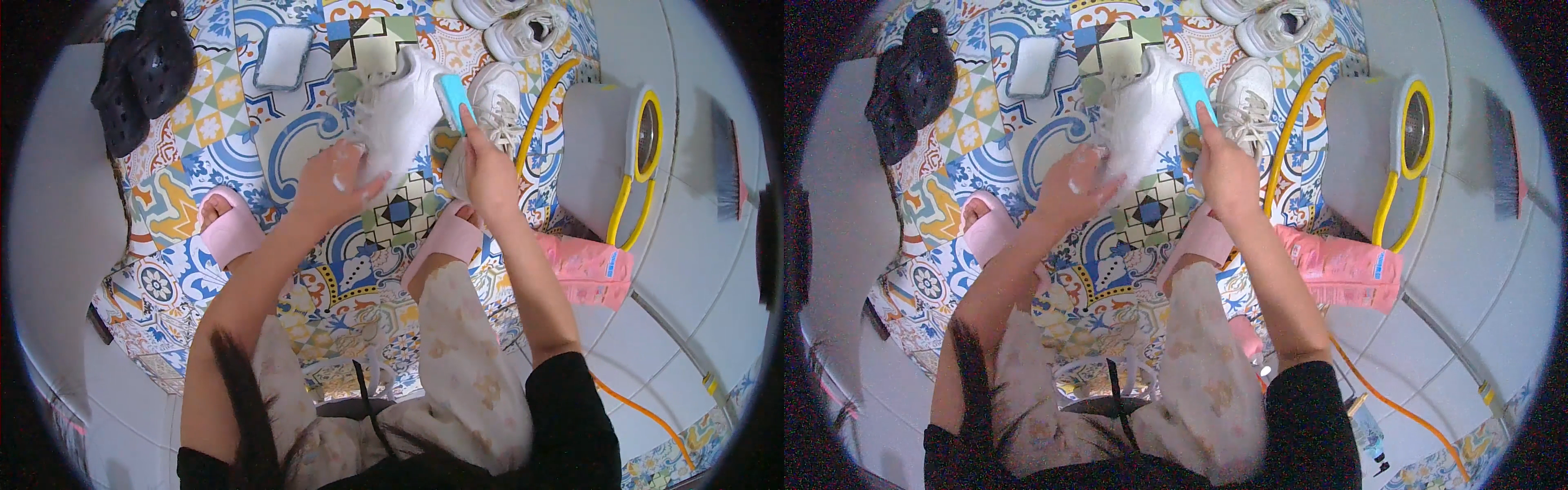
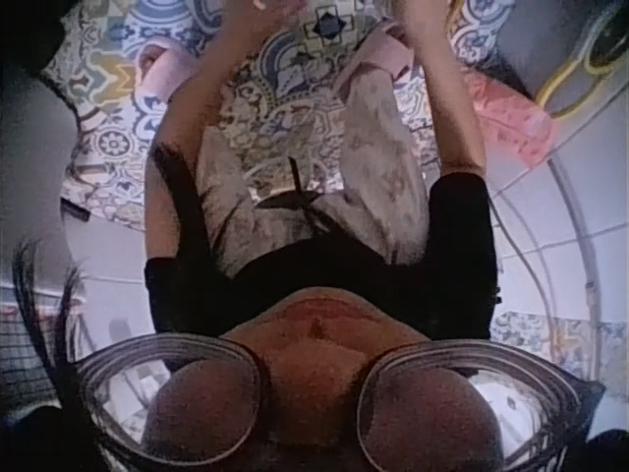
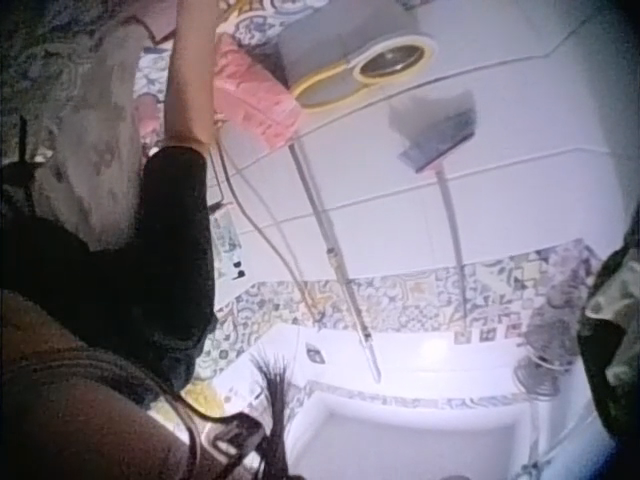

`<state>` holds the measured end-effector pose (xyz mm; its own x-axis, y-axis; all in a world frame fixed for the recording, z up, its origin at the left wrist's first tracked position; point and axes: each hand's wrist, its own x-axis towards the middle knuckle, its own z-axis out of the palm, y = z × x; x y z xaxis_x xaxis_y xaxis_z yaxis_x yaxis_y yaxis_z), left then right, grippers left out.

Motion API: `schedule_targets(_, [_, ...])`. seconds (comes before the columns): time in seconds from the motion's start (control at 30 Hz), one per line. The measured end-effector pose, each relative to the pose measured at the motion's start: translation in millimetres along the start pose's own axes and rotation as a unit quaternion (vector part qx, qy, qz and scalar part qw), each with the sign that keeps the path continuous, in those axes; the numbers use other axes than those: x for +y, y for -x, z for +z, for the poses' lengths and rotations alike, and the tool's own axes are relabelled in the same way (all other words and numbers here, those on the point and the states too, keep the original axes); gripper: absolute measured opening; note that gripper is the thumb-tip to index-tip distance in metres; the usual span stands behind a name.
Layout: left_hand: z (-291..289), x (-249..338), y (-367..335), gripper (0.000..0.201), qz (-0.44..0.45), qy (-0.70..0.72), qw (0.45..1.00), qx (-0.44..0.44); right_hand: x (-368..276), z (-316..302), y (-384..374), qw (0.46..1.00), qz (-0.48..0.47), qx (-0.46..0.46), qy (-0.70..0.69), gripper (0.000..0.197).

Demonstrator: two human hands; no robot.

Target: Cleaning a pair of white sneakers using a brush and cleaning solution.

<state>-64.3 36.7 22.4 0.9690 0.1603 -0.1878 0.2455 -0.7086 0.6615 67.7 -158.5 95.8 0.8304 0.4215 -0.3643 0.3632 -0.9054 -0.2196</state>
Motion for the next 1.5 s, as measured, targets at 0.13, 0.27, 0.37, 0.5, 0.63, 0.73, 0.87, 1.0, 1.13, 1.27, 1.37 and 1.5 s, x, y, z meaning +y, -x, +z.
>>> schedule_targets(0.13, [7,-30,-35,0.055,0.050,0.043,0.997,0.036,-7,11,9,0.999,0.006,0.015,-0.048,0.051])
schedule_targets(0.27, [24,-33,-75,0.064,0.123,-0.012,0.987,0.100,0,23,18,0.999,0.024,0.017,-0.045,0.055])
schedule_targets(0.37, [24,-14,-79,0.079,0.032,-0.020,0.999,0.009,1,30,22,0.992,0.019,0.045,-0.116,0.055])
schedule_targets(0.5, [5,1,-88,0.090,-0.076,0.072,0.985,-0.134,-5,34,32,0.980,0.051,0.010,-0.192,0.056])
schedule_targets(0.63, [19,-9,-80,0.091,-0.092,0.149,0.975,-0.133,-3,42,53,0.996,-0.081,-0.013,-0.025,0.063])
schedule_targets(0.73, [32,-11,-75,0.085,-0.065,0.164,0.977,-0.121,-9,43,28,0.992,-0.117,0.035,0.011,0.065])
schedule_targets(0.87, [22,14,-80,0.079,-0.084,0.212,0.959,-0.166,-18,34,-20,0.995,-0.079,0.040,0.042,0.066])
schedule_targets(1.0, [35,-4,-77,0.081,-0.055,0.181,0.977,-0.093,-30,28,14,0.996,-0.055,-0.022,0.072,0.070])
schedule_targets(1.13, [42,-9,-75,0.075,-0.080,0.196,0.974,-0.082,-33,25,46,0.987,-0.052,-0.077,0.129,0.072])
schedule_targets(1.27, [36,12,-80,0.071,-0.102,0.173,0.973,-0.111,-33,22,-13,0.990,-0.053,-0.010,0.130,0.068])
schedule_targets(1.37, [43,6,-78,0.071,-0.097,0.202,0.971,-0.079,-40,18,-47,0.993,-0.031,-0.014,0.112,0.066])
schedule_targets(1.5, [21,12,-81,0.068,-0.132,0.200,0.964,-0.118,-33,20,0,0.995,-0.022,-0.064,0.070,0.071])
